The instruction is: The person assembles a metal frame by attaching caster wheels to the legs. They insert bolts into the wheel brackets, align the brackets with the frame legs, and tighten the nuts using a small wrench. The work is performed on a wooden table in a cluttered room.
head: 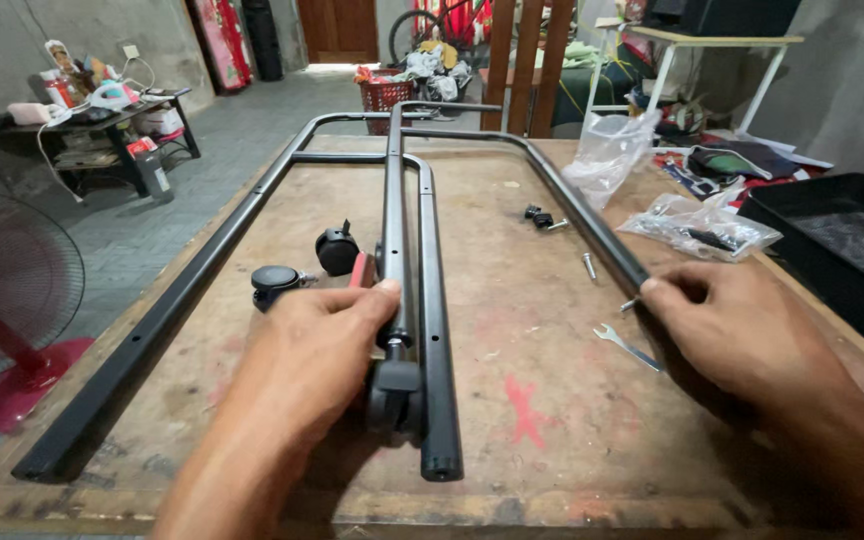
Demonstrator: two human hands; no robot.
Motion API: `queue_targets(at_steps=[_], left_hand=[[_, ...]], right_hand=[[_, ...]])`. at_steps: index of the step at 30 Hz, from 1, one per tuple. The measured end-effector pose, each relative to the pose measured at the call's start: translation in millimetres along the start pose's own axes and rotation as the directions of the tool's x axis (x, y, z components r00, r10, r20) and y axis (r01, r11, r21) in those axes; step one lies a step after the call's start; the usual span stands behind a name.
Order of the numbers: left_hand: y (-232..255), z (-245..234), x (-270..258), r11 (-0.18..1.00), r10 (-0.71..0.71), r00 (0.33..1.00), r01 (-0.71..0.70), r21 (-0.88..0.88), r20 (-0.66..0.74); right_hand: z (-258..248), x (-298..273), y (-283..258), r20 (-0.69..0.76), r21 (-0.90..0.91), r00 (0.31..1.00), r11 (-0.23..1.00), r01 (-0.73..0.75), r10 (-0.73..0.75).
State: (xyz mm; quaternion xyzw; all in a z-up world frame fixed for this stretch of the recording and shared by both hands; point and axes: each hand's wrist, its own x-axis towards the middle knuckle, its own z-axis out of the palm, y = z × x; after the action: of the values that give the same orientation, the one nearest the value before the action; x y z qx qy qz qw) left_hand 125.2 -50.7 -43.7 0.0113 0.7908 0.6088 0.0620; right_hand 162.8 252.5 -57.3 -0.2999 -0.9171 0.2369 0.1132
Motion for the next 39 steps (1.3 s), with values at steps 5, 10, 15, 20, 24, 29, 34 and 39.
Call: queue_targets(at_steps=[5,10,15,20,24,29,34,39], left_hand=[[7,-18,12,0.993,-0.002,0.997,0.012,0.119,-0.083],[4,-58,37,0.946,0.193,0.918,-0.080,0.313,-0.347],[-18,-63,63,0.803,0.188,0.956,-0.019,0.596,-0.223],[-5,-53,49,0.847,0.140,0.945,0.041,0.530,-0.296],[41,-37,22,0.932,0.268,0.909,-0.161,0.324,-0.320],[55,46,-11,0.944,0.320,0.935,-0.329,-0.036,-0.155],[41,106,-29,0.910,0.314,0.943,-0.266,-0.319,0.110],[32,157,-36,0.927,0.221,0.962,-0.156,-0.341,0.161]], right_hand=[[2,-5,-7,-0.013,-0.028,0.997,0.997,0.071,-0.071],[2,-6,0,-0.036,-0.003,0.993,0.994,0.109,-0.109],[2,0,12,-0.056,0.062,0.997,0.996,0.058,-0.054],[1,8,34,0.090,0.518,0.996,0.855,-0.023,-0.028],[-6,14,43,0.147,0.674,0.989,0.733,-0.090,-0.014],[-14,12,44,0.199,0.726,0.980,0.671,-0.151,0.005],[-20,-7,57,0.140,0.770,0.988,0.635,-0.065,-0.068],[-16,-28,72,0.009,0.791,0.982,0.602,0.110,-0.191]])
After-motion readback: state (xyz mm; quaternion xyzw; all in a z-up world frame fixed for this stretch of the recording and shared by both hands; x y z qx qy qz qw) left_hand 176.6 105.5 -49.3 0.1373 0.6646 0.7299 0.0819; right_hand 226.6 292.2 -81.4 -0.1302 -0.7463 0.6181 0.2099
